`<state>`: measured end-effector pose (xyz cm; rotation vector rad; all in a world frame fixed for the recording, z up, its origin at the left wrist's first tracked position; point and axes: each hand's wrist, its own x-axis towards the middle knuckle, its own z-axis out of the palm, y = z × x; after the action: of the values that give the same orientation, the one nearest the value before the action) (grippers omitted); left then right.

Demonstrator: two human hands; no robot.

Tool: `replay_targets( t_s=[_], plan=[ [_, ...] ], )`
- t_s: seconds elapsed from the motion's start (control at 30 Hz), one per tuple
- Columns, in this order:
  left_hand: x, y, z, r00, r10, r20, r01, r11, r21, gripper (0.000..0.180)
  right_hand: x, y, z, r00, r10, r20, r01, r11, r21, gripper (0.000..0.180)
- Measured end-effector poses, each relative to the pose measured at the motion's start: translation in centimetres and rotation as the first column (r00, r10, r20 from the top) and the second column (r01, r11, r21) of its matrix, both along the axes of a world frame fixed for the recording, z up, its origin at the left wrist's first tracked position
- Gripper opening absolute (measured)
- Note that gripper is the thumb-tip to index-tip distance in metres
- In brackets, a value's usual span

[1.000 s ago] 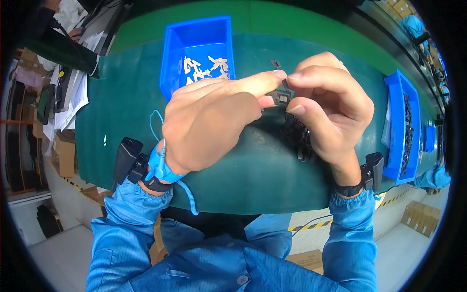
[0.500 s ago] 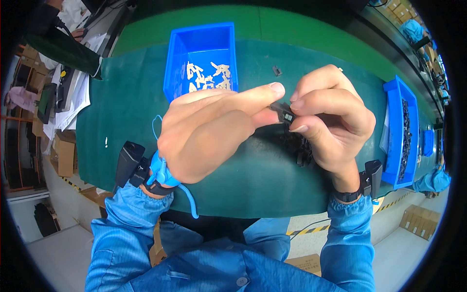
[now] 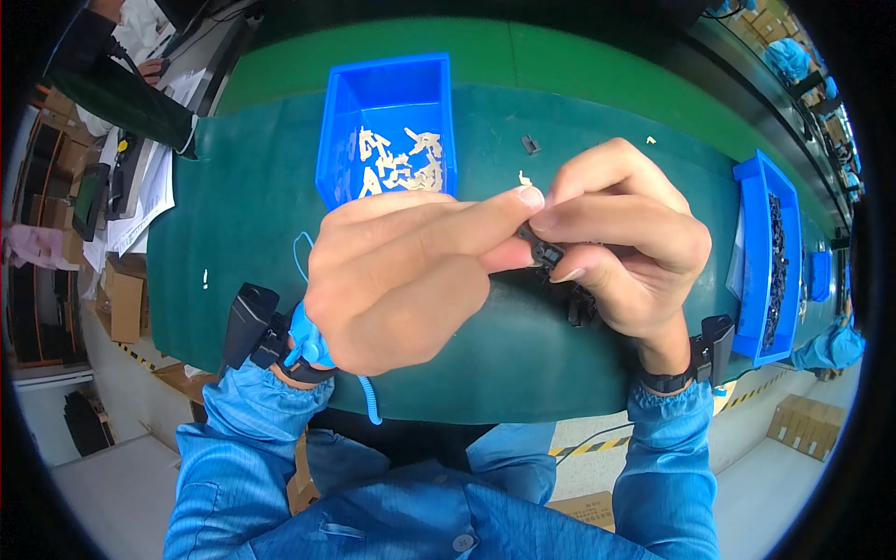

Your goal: Manually assembling small black plastic components at a factory workbench.

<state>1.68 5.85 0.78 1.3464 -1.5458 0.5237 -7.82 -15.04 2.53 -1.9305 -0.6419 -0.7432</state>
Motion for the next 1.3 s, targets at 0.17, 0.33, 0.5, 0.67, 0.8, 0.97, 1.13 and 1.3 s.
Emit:
replay_targets(
  t_s=[0.17,0.33,0.5,0.67,0.8,0.97,1.13,1.3],
  plan=[
    [1.1,-1.3,-0.8,0.993,-0.009,0.118,0.035,0.976,-0.216,0.024,0.2,0.1,0.0,1.0,0.019,-0.016,-0.02,1.0,-0.001,0.035],
    [1.0,-1.0,-0.3,0.997,0.01,0.077,0.001,0.99,-0.142,0.02,0.3,-0.2,-0.4,1.0,0.023,-0.017,-0.022,1.0,0.015,0.036],
    [1.0,-0.9,-0.5,0.999,0.016,0.049,-0.011,0.994,-0.112,0.022,0.3,0.0,-0.2,0.996,0.055,-0.066,-0.053,0.998,0.031,0.041],
    [0.9,-0.9,-0.7,0.999,-0.044,-0.004,0.043,0.994,-0.098,0.018,-0.2,0.6,-0.1,0.984,0.035,-0.173,-0.017,0.994,0.105,0.045],
    [0.3,-1.3,-1.8,0.984,-0.052,-0.173,0.041,0.997,-0.067,0.02,0.1,0.5,0.0,0.996,-0.075,-0.052,0.075,0.997,0.0,0.045],
    [-1.9,-2.1,-1.6,0.849,-0.121,-0.514,0.11,0.993,-0.053,0.017,0.3,0.1,-0.3,0.936,-0.282,0.21,0.318,0.934,-0.164,0.043],
    [-1.4,-1.8,-1.0,0.469,-0.195,-0.861,0.356,0.934,-0.017,0.03,0.5,0.4,-0.9,0.933,-0.288,0.215,0.33,0.924,-0.196,0.043],
    [-1.6,-1.8,-0.3,0.13,-0.251,-0.959,0.478,0.864,-0.161,0.037,0.3,0.5,-0.9,0.932,-0.3,0.205,0.337,0.924,-0.181,0.042]
  ],
)
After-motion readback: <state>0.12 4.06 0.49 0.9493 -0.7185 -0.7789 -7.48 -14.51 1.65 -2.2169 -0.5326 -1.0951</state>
